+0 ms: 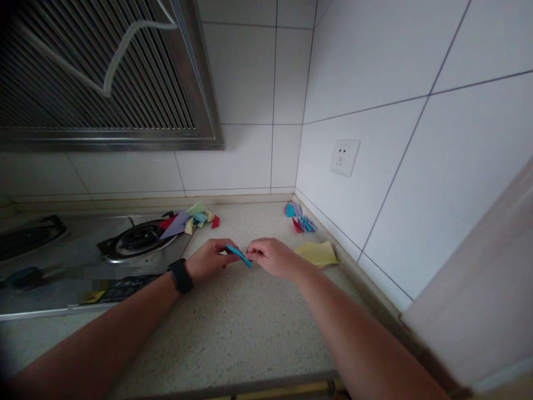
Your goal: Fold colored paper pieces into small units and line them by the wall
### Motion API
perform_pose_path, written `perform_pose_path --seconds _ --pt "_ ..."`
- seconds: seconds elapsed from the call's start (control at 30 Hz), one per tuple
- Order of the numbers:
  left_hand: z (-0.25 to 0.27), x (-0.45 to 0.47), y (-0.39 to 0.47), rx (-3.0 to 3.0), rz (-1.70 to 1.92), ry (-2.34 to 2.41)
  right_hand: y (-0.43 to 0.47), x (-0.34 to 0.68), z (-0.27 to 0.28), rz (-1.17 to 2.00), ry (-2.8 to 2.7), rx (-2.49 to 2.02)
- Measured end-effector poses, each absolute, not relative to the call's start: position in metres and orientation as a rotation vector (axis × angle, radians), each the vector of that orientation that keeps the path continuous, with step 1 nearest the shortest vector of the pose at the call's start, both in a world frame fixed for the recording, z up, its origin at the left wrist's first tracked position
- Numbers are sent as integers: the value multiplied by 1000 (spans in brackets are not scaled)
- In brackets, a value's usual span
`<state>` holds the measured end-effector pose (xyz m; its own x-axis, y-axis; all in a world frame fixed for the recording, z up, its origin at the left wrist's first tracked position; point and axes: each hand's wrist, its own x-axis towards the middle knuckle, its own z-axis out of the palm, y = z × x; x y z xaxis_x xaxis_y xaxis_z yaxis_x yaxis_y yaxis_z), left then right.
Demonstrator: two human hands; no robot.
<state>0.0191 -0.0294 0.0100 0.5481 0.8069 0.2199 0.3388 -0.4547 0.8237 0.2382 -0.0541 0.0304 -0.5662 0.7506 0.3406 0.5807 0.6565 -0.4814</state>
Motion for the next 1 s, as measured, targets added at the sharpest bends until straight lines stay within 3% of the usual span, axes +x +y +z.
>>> perform_pose_path --seconds 1.0 --pt "9 30 -32 1679 862 814 -56 236 25 518 -2146 -978"
